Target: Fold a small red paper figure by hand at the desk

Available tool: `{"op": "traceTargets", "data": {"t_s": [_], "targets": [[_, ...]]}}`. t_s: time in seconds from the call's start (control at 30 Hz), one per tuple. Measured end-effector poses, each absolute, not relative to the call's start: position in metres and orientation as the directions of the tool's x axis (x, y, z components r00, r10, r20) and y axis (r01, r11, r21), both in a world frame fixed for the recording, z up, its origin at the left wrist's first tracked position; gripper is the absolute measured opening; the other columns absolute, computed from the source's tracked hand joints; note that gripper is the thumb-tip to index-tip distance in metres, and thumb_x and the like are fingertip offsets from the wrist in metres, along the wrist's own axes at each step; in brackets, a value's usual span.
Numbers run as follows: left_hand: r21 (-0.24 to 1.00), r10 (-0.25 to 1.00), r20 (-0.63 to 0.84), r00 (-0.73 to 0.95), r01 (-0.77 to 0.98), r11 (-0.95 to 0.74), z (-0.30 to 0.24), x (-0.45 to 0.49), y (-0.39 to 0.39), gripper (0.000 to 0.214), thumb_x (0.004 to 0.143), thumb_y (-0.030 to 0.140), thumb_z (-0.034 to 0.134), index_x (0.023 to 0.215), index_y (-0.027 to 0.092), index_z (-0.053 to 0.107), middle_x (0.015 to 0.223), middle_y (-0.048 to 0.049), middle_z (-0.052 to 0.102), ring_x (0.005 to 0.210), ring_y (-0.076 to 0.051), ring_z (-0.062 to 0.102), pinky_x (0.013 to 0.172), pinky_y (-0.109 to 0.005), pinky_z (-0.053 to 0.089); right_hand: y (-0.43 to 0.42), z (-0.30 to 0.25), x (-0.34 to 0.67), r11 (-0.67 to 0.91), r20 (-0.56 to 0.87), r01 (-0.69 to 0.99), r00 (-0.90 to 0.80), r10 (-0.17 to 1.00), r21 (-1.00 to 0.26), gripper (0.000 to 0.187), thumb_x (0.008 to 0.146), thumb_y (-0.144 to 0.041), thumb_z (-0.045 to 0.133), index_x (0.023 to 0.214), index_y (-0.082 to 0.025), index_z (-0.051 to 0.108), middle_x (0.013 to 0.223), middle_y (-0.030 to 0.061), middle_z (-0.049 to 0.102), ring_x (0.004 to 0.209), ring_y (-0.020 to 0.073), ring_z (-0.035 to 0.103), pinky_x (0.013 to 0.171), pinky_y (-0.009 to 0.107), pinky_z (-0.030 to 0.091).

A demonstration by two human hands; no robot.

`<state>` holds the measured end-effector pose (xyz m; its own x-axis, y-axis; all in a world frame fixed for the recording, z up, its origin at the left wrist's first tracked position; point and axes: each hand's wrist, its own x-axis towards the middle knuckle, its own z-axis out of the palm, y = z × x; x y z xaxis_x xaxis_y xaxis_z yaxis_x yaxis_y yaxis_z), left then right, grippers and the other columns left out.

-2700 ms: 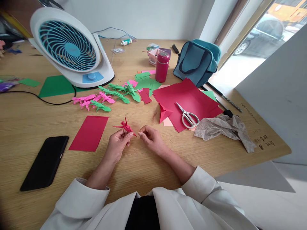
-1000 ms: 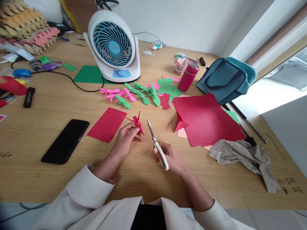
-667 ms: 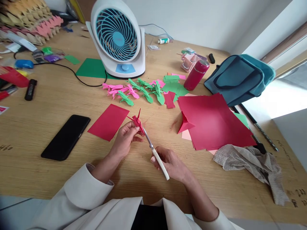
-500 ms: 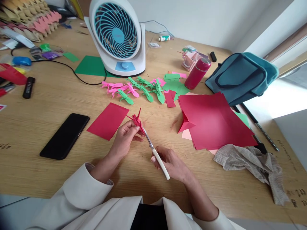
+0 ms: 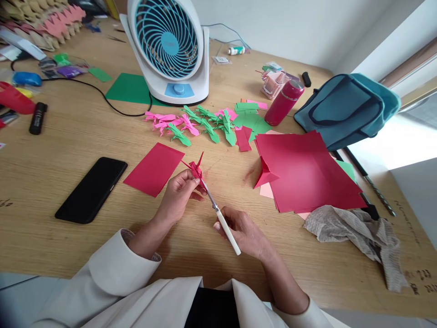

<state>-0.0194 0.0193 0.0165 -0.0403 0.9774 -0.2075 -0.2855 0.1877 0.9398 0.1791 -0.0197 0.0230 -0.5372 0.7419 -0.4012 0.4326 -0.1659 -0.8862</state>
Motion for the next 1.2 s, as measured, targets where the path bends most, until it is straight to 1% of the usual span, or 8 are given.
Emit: {"op": "traceTargets", "data": {"t_s": [0.2,0.5,0.7,0.93,1.2], "targets": [[0.939,0.979,-0.201,-0.039,-0.291,0.182,0.014,-0.0191,0.0195,0.018,0.075,0.032,0.063,0.072,0.019,0.051,0.064,0.0039,0.061,0.054,-0.011,0.064,0.044,-0.019,0.053,-0.0192,0.0221,0.1791,-0.177,-0.407,0.426,-0.542,0.735,-0.887,0.04,0.09,-0.059,0.055,0.083,-0.02,0.052,0.068,-0.0014,0.051,0.061,0.0128,0.043,0.054,0.027,0.031],[0.94,0.978,-0.203,-0.041,-0.287,0.183,0.015,-0.0191,0.0191,0.017,0.076,0.031,0.062,0.073,0.018,0.051,0.064,0.0036,0.062,0.055,-0.011,0.064,0.045,-0.019,0.053,-0.0196,0.0218,0.1789,-0.162,-0.403,0.44,-0.536,0.741,-0.883,0.036,0.092,-0.054,0.054,0.083,-0.02,0.052,0.069,-0.0015,0.052,0.062,0.0128,0.044,0.055,0.027,0.031],[0.937,0.978,-0.203,-0.045,-0.3,0.18,0.0172,-0.0188,0.0182,0.016,0.076,0.03,0.062,0.072,0.018,0.051,0.064,0.004,0.061,0.054,-0.011,0.063,0.045,-0.02,0.054,-0.0197,0.0221,0.1793,-0.158,-0.402,0.438,-0.545,0.736,-0.885,0.041,0.091,-0.06,0.053,0.083,-0.019,0.052,0.069,-0.0012,0.052,0.062,0.013,0.044,0.055,0.027,0.031],[0.931,0.975,-0.217,-0.045,-0.309,0.193,0.0179,-0.0183,0.0182,0.017,0.075,0.031,0.062,0.072,0.018,0.05,0.065,0.003,0.063,0.053,-0.011,0.065,0.044,-0.019,0.053,-0.0188,0.021,0.18,-0.155,-0.389,0.419,-0.56,0.732,-0.895,0.045,0.089,-0.064,0.053,0.084,-0.019,0.052,0.071,-0.001,0.052,0.063,0.0135,0.044,0.056,0.028,0.031],[0.93,0.977,-0.209,-0.041,-0.317,0.186,0.018,-0.0178,0.0185,0.017,0.075,0.03,0.062,0.071,0.018,0.05,0.063,0.0032,0.063,0.052,-0.011,0.065,0.045,-0.019,0.054,-0.0194,0.0229,0.1789,-0.153,-0.389,0.423,-0.552,0.737,-0.893,0.043,0.09,-0.062,0.053,0.084,-0.019,0.051,0.07,-0.0014,0.051,0.063,0.0133,0.044,0.056,0.028,0.031]]}}
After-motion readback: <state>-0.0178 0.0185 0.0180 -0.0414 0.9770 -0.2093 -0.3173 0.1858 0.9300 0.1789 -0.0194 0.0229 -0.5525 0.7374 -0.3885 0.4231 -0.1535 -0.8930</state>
